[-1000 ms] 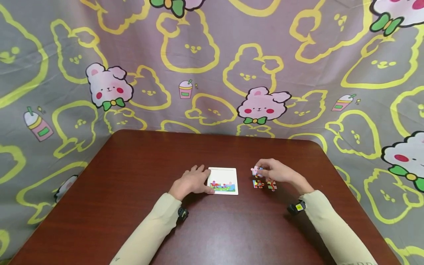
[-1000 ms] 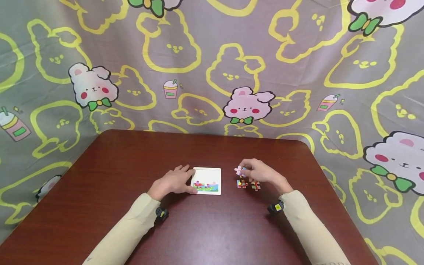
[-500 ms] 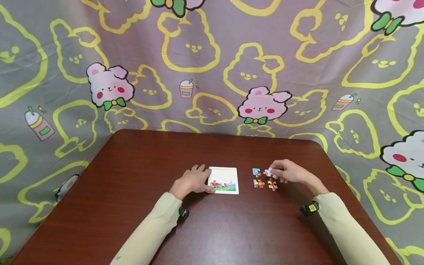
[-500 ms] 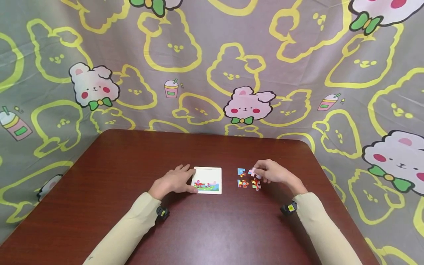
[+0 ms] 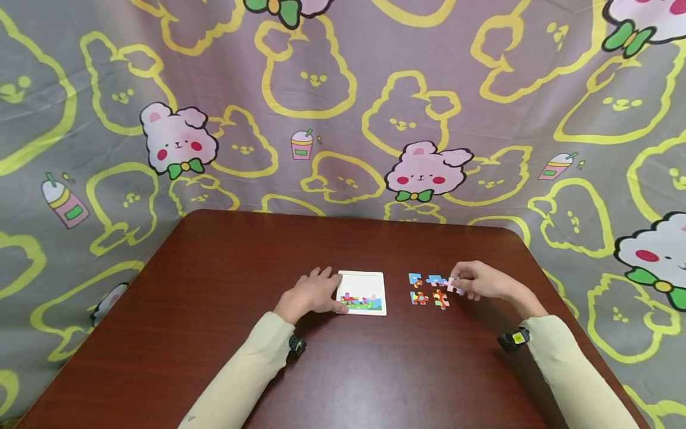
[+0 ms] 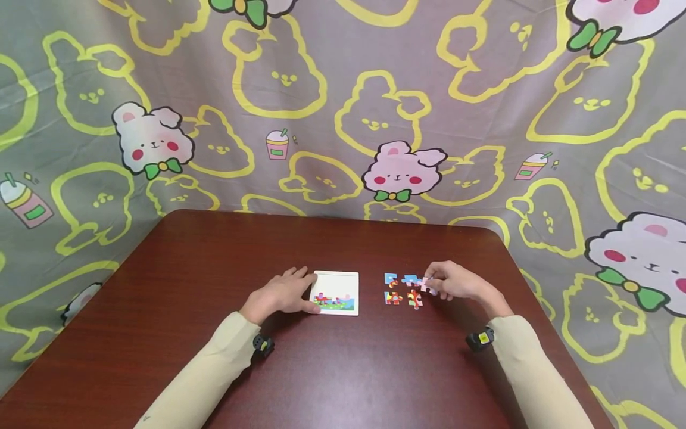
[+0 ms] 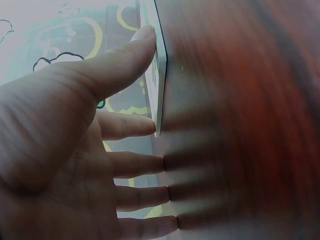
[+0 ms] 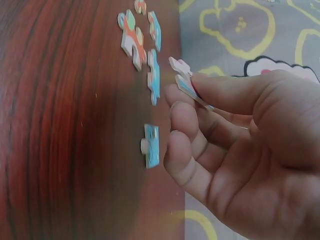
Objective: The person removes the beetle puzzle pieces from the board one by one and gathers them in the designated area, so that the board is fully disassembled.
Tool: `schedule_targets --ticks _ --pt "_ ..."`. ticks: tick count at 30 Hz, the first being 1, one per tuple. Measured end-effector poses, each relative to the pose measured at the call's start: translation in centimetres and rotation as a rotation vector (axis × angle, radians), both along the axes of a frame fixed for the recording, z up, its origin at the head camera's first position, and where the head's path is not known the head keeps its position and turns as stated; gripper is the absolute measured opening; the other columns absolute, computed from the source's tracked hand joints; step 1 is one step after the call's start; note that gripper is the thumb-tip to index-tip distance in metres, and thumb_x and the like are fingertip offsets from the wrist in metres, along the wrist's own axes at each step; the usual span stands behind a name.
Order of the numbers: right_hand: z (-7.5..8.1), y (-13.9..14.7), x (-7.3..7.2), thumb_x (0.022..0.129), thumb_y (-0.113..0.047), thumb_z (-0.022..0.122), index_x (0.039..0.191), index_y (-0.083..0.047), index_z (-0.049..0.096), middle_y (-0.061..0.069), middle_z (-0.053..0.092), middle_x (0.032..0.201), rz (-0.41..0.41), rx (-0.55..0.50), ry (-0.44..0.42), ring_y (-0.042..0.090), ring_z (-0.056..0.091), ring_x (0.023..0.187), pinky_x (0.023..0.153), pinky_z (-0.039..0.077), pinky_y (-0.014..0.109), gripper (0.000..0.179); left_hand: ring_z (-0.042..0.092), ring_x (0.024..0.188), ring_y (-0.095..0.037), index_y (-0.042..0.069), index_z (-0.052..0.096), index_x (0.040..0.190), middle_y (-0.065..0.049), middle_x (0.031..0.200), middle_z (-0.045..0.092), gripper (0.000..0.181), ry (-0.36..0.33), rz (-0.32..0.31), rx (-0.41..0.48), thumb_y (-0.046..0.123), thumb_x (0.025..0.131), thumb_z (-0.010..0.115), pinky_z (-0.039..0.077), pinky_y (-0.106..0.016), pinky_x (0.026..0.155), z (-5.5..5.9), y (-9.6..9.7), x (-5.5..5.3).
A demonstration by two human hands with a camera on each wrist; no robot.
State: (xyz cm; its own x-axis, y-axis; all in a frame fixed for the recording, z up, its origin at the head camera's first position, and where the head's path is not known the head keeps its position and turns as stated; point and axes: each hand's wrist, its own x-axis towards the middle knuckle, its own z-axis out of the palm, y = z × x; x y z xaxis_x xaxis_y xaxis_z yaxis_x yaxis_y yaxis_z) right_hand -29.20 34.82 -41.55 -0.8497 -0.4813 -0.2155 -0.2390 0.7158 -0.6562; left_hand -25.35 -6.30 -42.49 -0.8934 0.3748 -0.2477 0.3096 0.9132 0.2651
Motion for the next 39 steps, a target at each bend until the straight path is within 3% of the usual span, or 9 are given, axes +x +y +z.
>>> schedule_targets --ticks 12,18,26,31,39 --pt "0.2 1.6 0.4 0.096 -0.015 0.063 0.095 -0.004 0.063 0.007 0.061 0.072 0.035 0.053 -0.087 0.015 0.055 0.056 0.049 0.050 0.032 0.010 0.022 0.148 -0.044 0.014 0.037 0.152 -0.019 0.160 0.027 0.086 -0.004 -0.004 -0.001 0.056 0.084 0.069 0.026 -0.059 0.116 0.2 0.0 0.1" --pt "0.2 1.9 0.4 0.094 -0.014 0.064 0.094 -0.005 0.066 0.012 0.064 0.073 0.032 0.063 -0.137 0.016 0.053 0.055 0.046 0.048 0.031 0.009 0.021 0.148 -0.043 0.015 0.037 0.152 -0.018 0.161 0.027 0.086 -0.006 -0.002 -0.005 0.057 0.084 0.069 0.025 -0.058 0.117 0.2 0.0 0.0" --pt "-0.3 2.1 0.2 0.093 -0.012 0.066 0.092 -0.002 0.063 0.003 0.058 0.067 0.021 0.079 -0.130 0.014 0.053 0.054 0.046 0.047 0.028 0.010 0.021 0.149 -0.043 0.015 0.036 0.153 -0.018 0.161 0.026 0.086 -0.009 -0.001 -0.008 0.057 0.085 0.069 0.025 -0.058 0.117 0.0 0.1 -0.1" --pt "-0.2 2.1 0.2 0.091 -0.012 0.069 0.092 -0.001 0.060 0.004 0.058 0.067 -0.016 0.087 -0.127 0.016 0.053 0.055 0.047 0.048 0.029 0.014 0.021 0.149 -0.043 0.015 0.037 0.152 -0.018 0.161 0.027 0.086 -0.004 -0.003 -0.007 0.057 0.085 0.068 0.025 -0.058 0.117 0.1 0.1 -0.1" --pt "-0.1 1.8 0.2 0.088 -0.017 0.073 0.092 -0.004 0.056 0.002 0.056 0.067 -0.050 0.173 -0.096 0.015 0.052 0.054 0.047 0.048 0.028 0.022 0.022 0.148 -0.043 0.015 0.036 0.153 -0.018 0.161 0.027 0.086 0.000 -0.007 -0.013 0.058 0.084 0.068 0.026 -0.058 0.117 0.0 0.1 -0.2"
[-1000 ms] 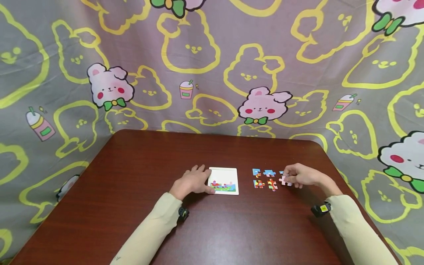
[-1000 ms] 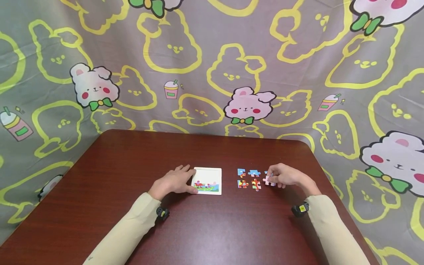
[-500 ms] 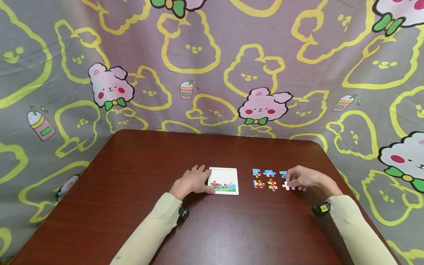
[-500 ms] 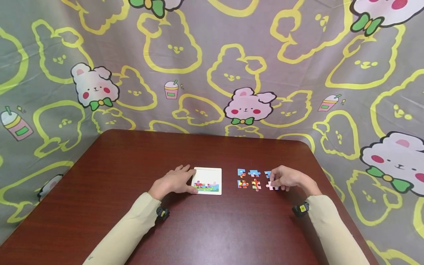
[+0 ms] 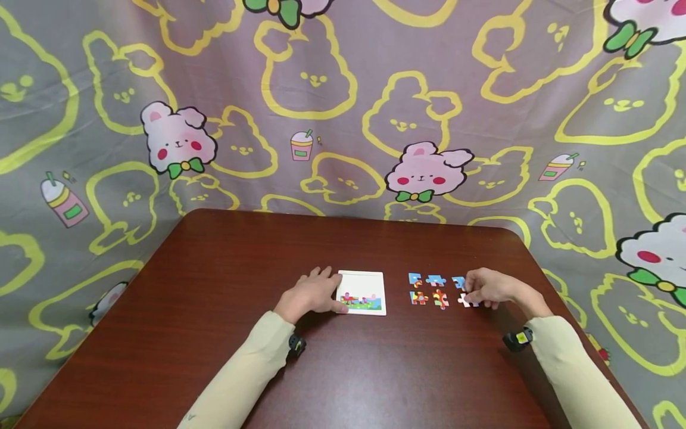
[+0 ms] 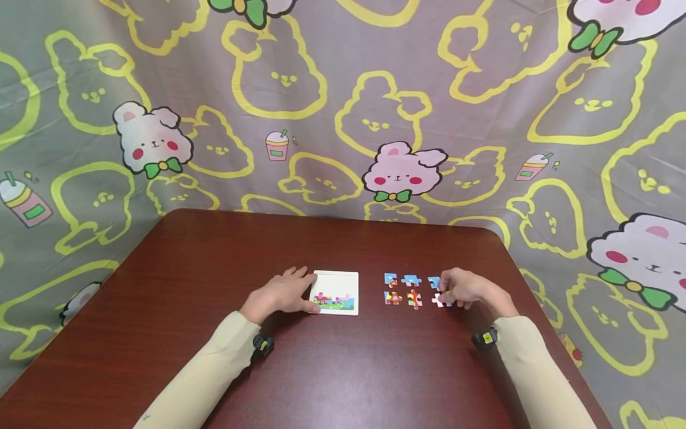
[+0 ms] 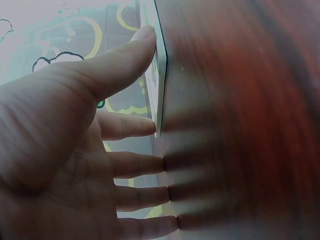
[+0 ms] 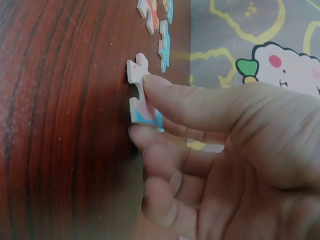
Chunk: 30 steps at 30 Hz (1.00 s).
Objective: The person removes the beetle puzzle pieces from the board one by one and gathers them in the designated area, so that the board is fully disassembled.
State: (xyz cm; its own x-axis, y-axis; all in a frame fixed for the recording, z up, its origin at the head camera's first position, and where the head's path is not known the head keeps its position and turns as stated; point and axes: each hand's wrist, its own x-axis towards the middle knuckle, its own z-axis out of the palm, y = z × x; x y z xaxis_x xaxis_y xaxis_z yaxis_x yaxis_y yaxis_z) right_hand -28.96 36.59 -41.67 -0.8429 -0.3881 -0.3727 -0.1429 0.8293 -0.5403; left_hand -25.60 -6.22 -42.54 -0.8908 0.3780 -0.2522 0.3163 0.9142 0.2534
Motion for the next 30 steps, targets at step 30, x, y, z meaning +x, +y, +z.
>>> schedule_targets --ticks 30 --pt "1.2 -2.1 0.5 0.094 -0.026 0.066 0.095 -0.009 0.060 0.007 0.058 0.068 0.030 0.012 0.132 0.018 0.055 0.053 0.049 0.049 0.034 0.017 0.021 0.148 -0.043 0.014 0.036 0.153 -0.018 0.161 0.026 0.087 0.005 -0.003 -0.003 0.058 0.084 0.069 0.026 -0.058 0.116 0.0 0.0 0.1"
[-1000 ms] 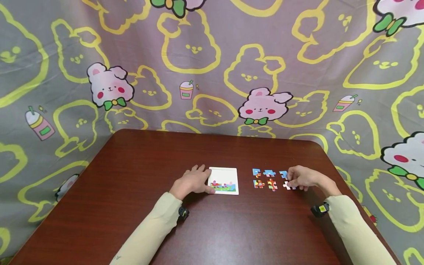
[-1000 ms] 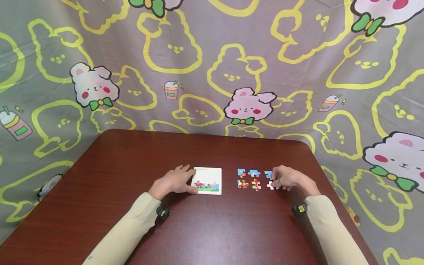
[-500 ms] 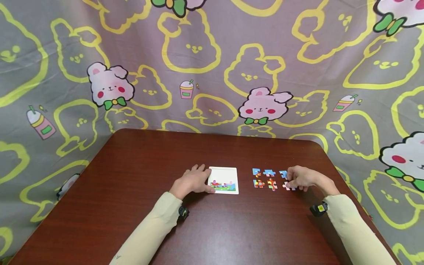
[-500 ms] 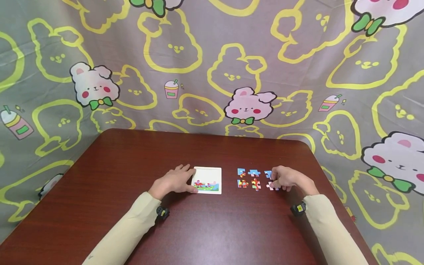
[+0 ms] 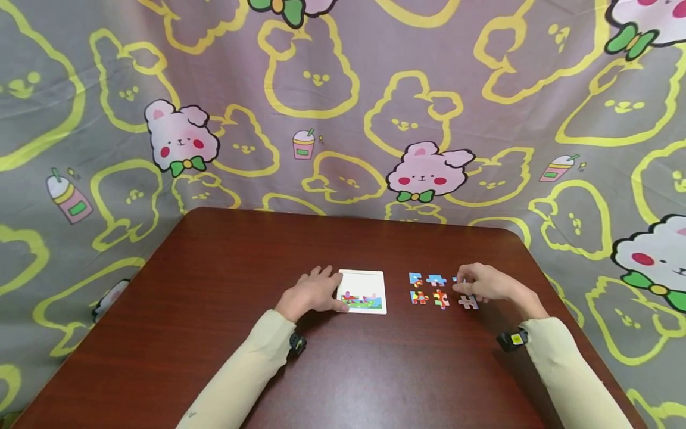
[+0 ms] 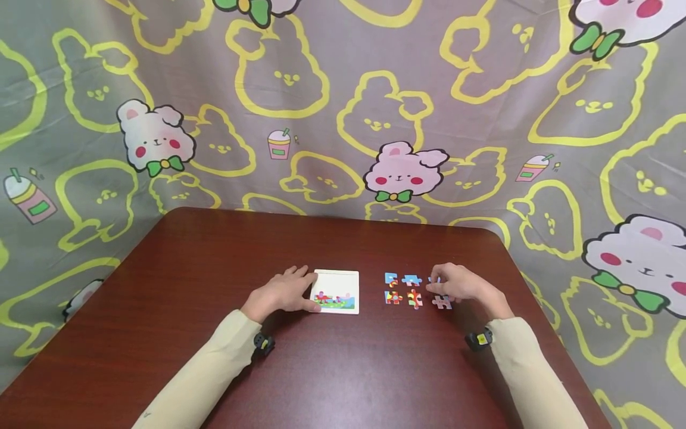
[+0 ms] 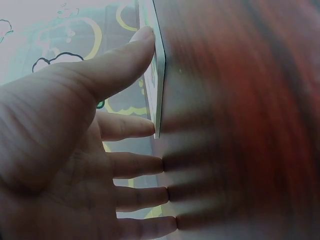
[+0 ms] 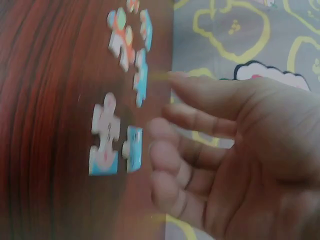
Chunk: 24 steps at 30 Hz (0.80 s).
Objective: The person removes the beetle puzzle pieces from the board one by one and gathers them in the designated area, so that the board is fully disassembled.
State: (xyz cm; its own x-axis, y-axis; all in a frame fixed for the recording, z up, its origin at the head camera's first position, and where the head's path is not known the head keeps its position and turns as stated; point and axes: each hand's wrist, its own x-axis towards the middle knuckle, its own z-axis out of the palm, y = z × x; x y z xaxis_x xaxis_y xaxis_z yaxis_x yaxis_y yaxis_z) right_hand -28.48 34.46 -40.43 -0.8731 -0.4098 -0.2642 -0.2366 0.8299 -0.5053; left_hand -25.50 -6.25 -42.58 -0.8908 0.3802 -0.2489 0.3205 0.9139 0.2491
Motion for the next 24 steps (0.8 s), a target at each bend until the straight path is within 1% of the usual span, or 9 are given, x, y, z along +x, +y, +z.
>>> schedule_targets --ticks 4,9,11,17,19,20,24 --pt "0.3 -1.3 0.1 0.096 -0.024 0.064 0.095 -0.009 0.062 0.009 0.059 0.075 0.020 -0.059 0.045 0.024 0.059 0.056 0.052 0.052 0.038 0.015 0.022 0.148 -0.043 0.015 0.036 0.153 -0.018 0.161 0.027 0.087 0.003 -0.004 -0.005 0.058 0.085 0.068 0.026 -0.058 0.116 0.0 0.0 -0.1" --pt "0.6 -3.2 0.3 0.096 -0.022 0.063 0.096 -0.009 0.063 0.010 0.064 0.082 0.055 -0.081 0.089 0.021 0.060 0.061 0.054 0.051 0.032 0.013 0.022 0.148 -0.043 0.015 0.036 0.153 -0.018 0.161 0.027 0.087 0.004 -0.007 -0.003 0.058 0.085 0.068 0.027 -0.058 0.116 -0.2 0.0 -0.1" --pt "0.6 -3.9 0.5 0.097 -0.022 0.063 0.097 -0.009 0.063 0.011 0.064 0.081 0.064 -0.091 0.100 0.020 0.059 0.061 0.052 0.049 0.030 0.013 0.022 0.148 -0.043 0.015 0.036 0.153 -0.018 0.161 0.027 0.087 0.003 -0.007 -0.001 0.058 0.085 0.068 0.027 -0.058 0.116 -0.2 -0.1 -0.1" --pt "0.3 -5.7 0.7 0.095 -0.022 0.065 0.096 -0.013 0.063 0.009 0.064 0.076 0.097 -0.130 0.144 0.022 0.060 0.059 0.052 0.049 0.029 0.009 0.022 0.148 -0.043 0.014 0.037 0.152 -0.018 0.160 0.027 0.086 0.001 -0.001 0.009 0.058 0.085 0.068 0.026 -0.059 0.116 0.1 0.0 0.1" --pt "0.1 -6.2 0.8 0.095 -0.022 0.065 0.097 -0.015 0.063 0.009 0.063 0.076 0.105 -0.137 0.150 0.019 0.058 0.058 0.051 0.048 0.028 0.008 0.022 0.148 -0.044 0.014 0.037 0.152 -0.018 0.160 0.027 0.086 0.001 -0.001 0.006 0.058 0.085 0.068 0.026 -0.059 0.116 0.2 0.0 0.1" --pt "0.1 -6.4 0.8 0.095 -0.022 0.065 0.098 -0.013 0.064 0.011 0.063 0.076 0.112 -0.149 0.147 0.018 0.057 0.057 0.051 0.047 0.028 0.009 0.022 0.148 -0.043 0.014 0.036 0.152 -0.018 0.160 0.027 0.086 0.001 -0.001 0.003 0.058 0.085 0.068 0.026 -0.059 0.116 0.2 0.0 0.2" --pt "-0.1 -7.4 0.9 0.096 -0.023 0.064 0.102 -0.013 0.065 0.012 0.065 0.081 0.128 -0.177 0.134 0.020 0.059 0.062 0.053 0.049 0.028 0.012 0.023 0.148 -0.044 0.014 0.037 0.152 -0.018 0.160 0.028 0.087 0.009 -0.005 -0.009 0.058 0.084 0.068 0.028 -0.059 0.115 0.2 0.0 0.1"
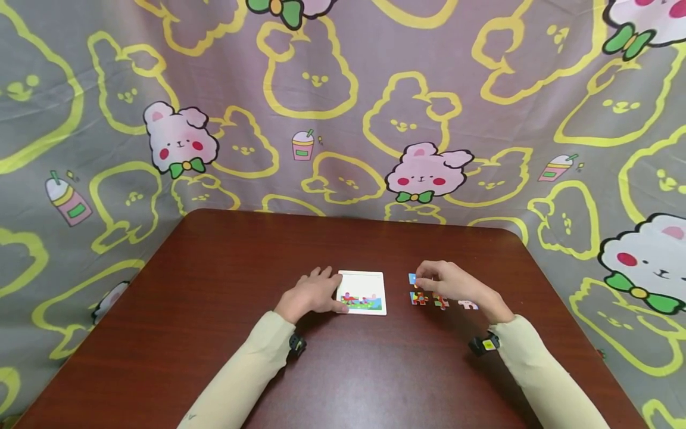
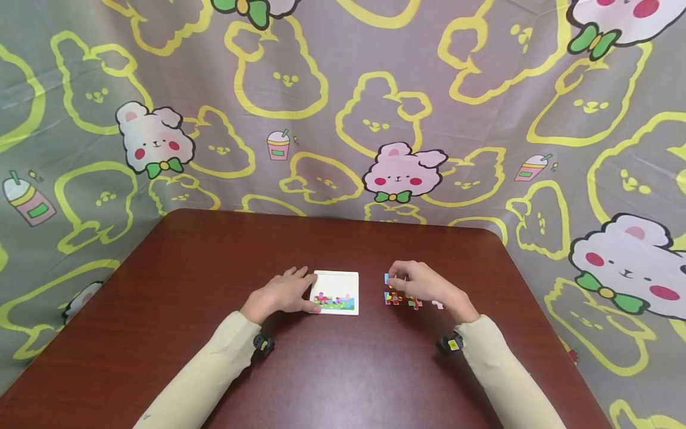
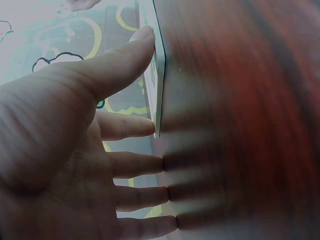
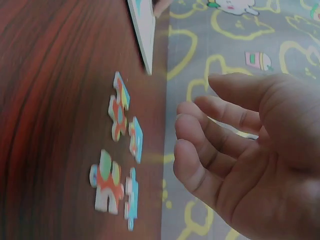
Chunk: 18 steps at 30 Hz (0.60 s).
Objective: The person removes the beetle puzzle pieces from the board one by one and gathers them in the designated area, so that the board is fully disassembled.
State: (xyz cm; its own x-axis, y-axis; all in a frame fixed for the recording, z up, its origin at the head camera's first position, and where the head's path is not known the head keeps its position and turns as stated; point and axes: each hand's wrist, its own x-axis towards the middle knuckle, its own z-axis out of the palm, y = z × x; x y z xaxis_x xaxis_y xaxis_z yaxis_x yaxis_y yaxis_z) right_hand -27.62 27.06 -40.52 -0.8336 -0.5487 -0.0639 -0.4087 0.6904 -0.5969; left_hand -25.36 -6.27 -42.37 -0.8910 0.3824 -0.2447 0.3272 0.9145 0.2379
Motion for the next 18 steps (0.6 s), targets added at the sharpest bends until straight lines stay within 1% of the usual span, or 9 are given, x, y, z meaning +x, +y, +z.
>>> schedule_targets --ticks 3,7,11,14,18 --pt "-0.1 -0.8 0.0 0.096 -0.024 0.064 0.103 -0.015 0.065 0.014 0.066 0.079 0.022 -0.013 -0.001 0.027 0.063 0.064 0.054 0.050 0.028 0.012 0.023 0.147 -0.044 0.014 0.037 0.152 -0.018 0.160 0.028 0.087 0.001 0.000 0.000 0.059 0.084 0.068 0.028 -0.059 0.115 -0.1 0.0 0.0" --pt "-0.3 -2.1 -0.1 0.096 -0.025 0.063 0.103 -0.016 0.065 0.013 0.063 0.073 0.065 -0.023 0.007 0.023 0.060 0.058 0.051 0.048 0.027 0.011 0.023 0.148 -0.044 0.014 0.037 0.152 -0.018 0.160 0.028 0.086 -0.003 0.003 0.002 0.059 0.085 0.067 0.027 -0.058 0.116 -0.1 0.0 0.0" --pt "-0.6 -3.4 -0.2 0.097 -0.025 0.063 0.107 -0.012 0.066 0.006 0.065 0.077 0.103 -0.020 0.034 0.014 0.057 0.055 0.054 0.047 0.025 0.017 0.023 0.148 -0.044 0.014 0.037 0.152 -0.018 0.160 0.028 0.086 -0.001 0.003 0.001 0.059 0.085 0.068 0.027 -0.059 0.115 -0.2 0.0 0.0" --pt "-0.7 -4.3 -0.2 0.096 -0.024 0.063 0.109 -0.009 0.065 0.007 0.067 0.081 0.110 -0.028 0.015 0.016 0.059 0.056 0.054 0.048 0.026 0.020 0.023 0.148 -0.044 0.014 0.037 0.152 -0.018 0.160 0.028 0.086 0.001 0.000 0.000 0.059 0.085 0.068 0.028 -0.059 0.115 -0.1 0.0 0.0" --pt "-1.0 -5.3 -0.1 0.096 -0.021 0.063 0.112 -0.007 0.063 0.012 0.068 0.084 0.122 -0.042 -0.038 0.021 0.061 0.056 0.048 0.049 0.029 0.021 0.024 0.147 -0.044 0.014 0.038 0.152 -0.018 0.160 0.029 0.086 0.007 -0.002 0.004 0.058 0.084 0.068 0.028 -0.059 0.115 -0.1 0.0 0.1"
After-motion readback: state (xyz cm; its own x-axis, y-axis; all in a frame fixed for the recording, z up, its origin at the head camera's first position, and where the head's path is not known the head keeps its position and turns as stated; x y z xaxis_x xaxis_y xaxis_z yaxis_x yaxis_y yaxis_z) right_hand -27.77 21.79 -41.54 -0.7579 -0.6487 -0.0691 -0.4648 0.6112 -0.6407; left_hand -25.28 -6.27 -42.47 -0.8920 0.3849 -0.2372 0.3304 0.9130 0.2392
